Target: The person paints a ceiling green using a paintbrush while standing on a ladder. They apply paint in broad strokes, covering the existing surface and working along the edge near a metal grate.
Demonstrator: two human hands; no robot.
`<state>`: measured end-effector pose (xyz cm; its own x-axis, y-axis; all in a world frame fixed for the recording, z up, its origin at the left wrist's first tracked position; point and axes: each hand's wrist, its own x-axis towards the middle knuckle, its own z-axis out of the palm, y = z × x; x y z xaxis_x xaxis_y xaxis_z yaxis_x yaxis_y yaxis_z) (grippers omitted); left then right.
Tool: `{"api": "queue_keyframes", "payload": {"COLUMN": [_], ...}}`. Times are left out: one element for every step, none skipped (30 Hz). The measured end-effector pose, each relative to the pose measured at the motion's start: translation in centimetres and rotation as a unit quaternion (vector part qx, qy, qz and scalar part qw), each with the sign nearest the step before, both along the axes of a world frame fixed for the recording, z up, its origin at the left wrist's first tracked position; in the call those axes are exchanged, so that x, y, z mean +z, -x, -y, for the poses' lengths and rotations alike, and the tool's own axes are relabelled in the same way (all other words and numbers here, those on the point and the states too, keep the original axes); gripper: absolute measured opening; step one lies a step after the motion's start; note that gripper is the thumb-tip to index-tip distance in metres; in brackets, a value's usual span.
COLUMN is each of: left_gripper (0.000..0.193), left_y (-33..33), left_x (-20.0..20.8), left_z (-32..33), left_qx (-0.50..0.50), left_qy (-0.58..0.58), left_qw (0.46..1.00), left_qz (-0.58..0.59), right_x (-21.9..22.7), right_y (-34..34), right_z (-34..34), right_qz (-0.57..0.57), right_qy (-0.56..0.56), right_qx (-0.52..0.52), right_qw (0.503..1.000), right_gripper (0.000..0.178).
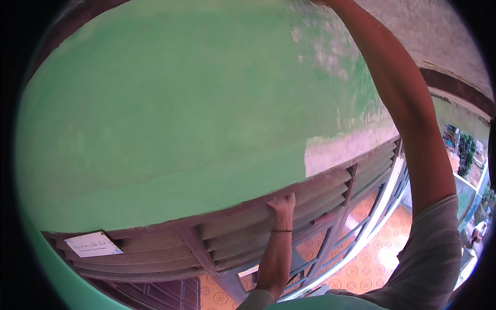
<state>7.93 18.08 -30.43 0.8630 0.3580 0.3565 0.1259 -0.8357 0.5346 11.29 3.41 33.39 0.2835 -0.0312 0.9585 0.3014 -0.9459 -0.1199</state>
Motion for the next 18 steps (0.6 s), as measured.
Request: {"api": "queue_keyframes", "payload": {"left_gripper": [0.070, 0.071, 0.071, 0.071, 0.071, 0.071, 0.071, 0.070, 0.070, 0.069, 0.068, 0.067, 0.065, 0.064, 0.064, 0.064, 0.065, 0.065], "left_y": [0.2, 0.4, 0.2, -0.7, -1.5, -2.6, -2.9, -3.2, -2.9, -2.7, -3.0, -3.0, -3.0, -3.4, -3.8, -4.1, -4.5, -4.7], "left_x": [0.2, 0.2, 0.0, -0.7, -1.4, -2.3, -2.8, -3.3, -3.3, -3.3, -3.1, -2.9, -3.6, -4.0, -4.0, -4.2, -4.2, -4.9], "left_z": [0.0, 0.1, 0.1, -0.2, -0.5, -0.5, -0.1, 0.2, 0.9, 1.2, 0.7, 0.8, 1.0, 0.8, 0.0, -0.7, -0.9, -0.7], "left_qx": [0.004, 0.008, 0.022, 0.039, 0.056, 0.070, 0.078, 0.074, 0.066, 0.044, 0.048, 0.048, 0.059, 0.074, 0.074, 0.076, 0.071, 0.064], "left_qy": [-0.016, -0.032, -0.044, -0.056, -0.068, -0.082, -0.096, -0.093, -0.091, -0.072, -0.062, -0.052, -0.056, -0.061, -0.046, -0.033, -0.020, -0.006], "left_qw": [1.000, 0.998, 0.998, 0.997, 0.996, 0.994, 0.992, 0.993, 0.993, 0.996, 0.996, 0.995, 0.991, 0.986, 0.982, 0.979, 0.975, 0.971], "left_qz": [-0.026, -0.052, -0.039, -0.023, -0.007, 0.008, 0.021, 0.027, 0.031, 0.029, 0.050, 0.068, 0.103, 0.139, 0.165, 0.187, 0.211, 0.229], "right_x": [-0.1, -0.6, -0.8, -0.6, -0.6, -0.4, -0.1, 0.3, 0.6, 0.5, 0.6, 0.4, 0.2, -0.1, -0.8, -1.4, -1.2, -1.1], "right_y": [0.1, 0.1, 0.7, 1.2, 1.7, 1.7, 1.0, 0.3, -0.8, -2.0, -2.1, -2.2, -2.4, -2.0, -0.3, 1.4, 3.1, 4.5], "right_z": [-0.2, -0.2, -0.7, -1.2, -1.9, -2.0, -1.5, -1.3, -0.4, 0.6, -0.1, -0.2, 0.1, -0.3, -1.2, -2.2, -2.7, -3.1], "right_qz": [0.004, 0.003, 0.007, 0.015, 0.016, 0.016, 0.011, 0.009, 0.005, -0.001, 0.006, 0.021, 0.035, 0.058, 0.067, 0.071, 0.055, 0.033], "right_qy": [-0.001, -0.006, -0.008, -0.009, -0.005, 0.002, 0.010, 0.022, 0.031, 0.035, 0.044, 0.052, 0.059, 0.057, 0.028, -0.002, -0.021, -0.039], "right_qx": [0.004, 0.009, 0.016, 0.026, 0.026, 0.020, 0.006, -0.011, -0.029, -0.044, -0.050, -0.056, -0.059, -0.053, 0.001, 0.057, 0.071, 0.082], "right_qw": [1.000, 1.000, 1.000, 0.999, 1.000, 1.000, 1.000, 1.000, 0.999, 0.998, 0.998, 0.997, 0.996, 0.995, 0.997, 0.996, 0.996, 0.995], "right_gripper": [0.063, 0.063, 0.063, 0.062, 0.062, 0.062, 0.062, 0.061, 0.061, 0.061, 0.061, 0.060, 0.060, 0.060, 0.059, 0.058, 0.058, 0.058]}}
